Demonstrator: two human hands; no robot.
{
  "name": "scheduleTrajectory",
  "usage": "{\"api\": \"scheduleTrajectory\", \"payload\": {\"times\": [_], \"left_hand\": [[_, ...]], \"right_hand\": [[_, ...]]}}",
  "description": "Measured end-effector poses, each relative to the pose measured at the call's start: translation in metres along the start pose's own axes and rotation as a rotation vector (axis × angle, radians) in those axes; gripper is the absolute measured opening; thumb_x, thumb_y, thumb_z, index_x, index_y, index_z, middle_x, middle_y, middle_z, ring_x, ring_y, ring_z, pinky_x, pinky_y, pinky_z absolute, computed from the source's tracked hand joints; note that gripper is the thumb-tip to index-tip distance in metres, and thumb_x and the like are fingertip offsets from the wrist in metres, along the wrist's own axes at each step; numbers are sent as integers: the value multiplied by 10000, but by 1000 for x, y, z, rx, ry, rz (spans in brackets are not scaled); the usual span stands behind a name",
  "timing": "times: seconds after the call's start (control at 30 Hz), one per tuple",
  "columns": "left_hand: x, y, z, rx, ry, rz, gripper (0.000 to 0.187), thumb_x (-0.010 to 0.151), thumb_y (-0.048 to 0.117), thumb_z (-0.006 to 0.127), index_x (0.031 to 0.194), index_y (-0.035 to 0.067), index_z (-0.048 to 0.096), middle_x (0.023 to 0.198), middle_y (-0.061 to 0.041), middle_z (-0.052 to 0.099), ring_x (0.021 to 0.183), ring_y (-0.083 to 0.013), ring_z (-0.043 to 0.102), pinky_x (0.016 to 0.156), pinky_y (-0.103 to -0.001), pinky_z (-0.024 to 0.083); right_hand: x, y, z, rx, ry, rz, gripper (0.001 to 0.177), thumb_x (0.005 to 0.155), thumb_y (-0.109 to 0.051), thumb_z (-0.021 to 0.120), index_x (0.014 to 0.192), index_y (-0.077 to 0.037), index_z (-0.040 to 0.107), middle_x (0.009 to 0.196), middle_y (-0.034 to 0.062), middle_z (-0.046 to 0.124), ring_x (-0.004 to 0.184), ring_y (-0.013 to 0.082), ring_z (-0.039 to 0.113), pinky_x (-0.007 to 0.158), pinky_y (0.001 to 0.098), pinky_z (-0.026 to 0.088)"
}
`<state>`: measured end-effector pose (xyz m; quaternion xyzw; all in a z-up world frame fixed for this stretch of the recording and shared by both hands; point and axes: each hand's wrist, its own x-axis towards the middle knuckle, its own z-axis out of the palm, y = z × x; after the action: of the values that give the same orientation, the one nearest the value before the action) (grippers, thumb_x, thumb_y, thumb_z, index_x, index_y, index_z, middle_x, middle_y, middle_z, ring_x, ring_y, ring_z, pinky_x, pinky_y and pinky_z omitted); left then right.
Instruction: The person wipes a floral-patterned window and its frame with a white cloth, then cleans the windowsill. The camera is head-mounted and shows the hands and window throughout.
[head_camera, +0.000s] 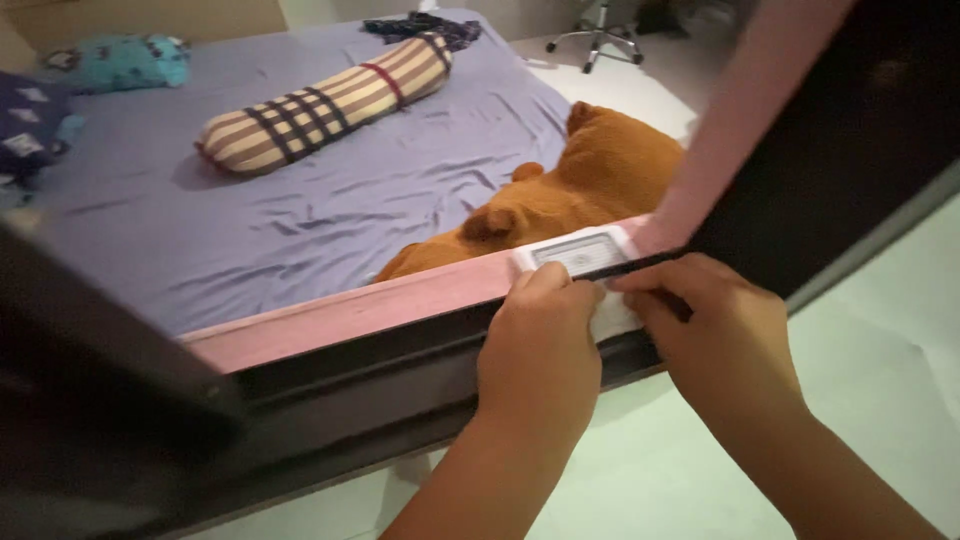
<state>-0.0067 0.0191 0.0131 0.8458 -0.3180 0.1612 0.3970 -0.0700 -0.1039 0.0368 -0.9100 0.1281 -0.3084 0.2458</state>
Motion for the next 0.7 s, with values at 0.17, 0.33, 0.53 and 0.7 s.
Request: {"api": "scheduleTrajectory", "payload": {"times": [0.17,0.33,0.53,0.7], "left_hand": [[2,9,19,138,-45,-1,191,758,-25,602,895,98,652,925,-57,557,877,-280,571,702,-419,517],[-1,7,4,70,-36,-6,174,833,26,581,944,85,701,922,-72,576,900,-289,584,732,-426,509],[-11,-1,-23,23,-20,-78,196,838,14,588,953,99,721,925,-65,592,921,-280,609,721,-420,525],[-22,-24,-59,25,12,-40,176,806,-1,570,861,90,711,888,-99,605,861,-318,607,724,-436,515]], "right_hand": [[1,9,-3,7,32,-41,152,828,5,719,941,-73,783,920,25,746,667,172,665,628,292,545],[2,4,-5,-11,-46,19,153,825,-44,736,952,-100,800,848,12,745,596,173,626,587,309,506],[-6,-14,2,82,-86,25,146,830,-70,736,954,-105,804,847,-16,750,617,158,612,605,284,503],[-15,-44,22,37,-104,-7,136,800,-113,752,928,-105,797,826,5,764,569,193,630,564,320,510]]}}
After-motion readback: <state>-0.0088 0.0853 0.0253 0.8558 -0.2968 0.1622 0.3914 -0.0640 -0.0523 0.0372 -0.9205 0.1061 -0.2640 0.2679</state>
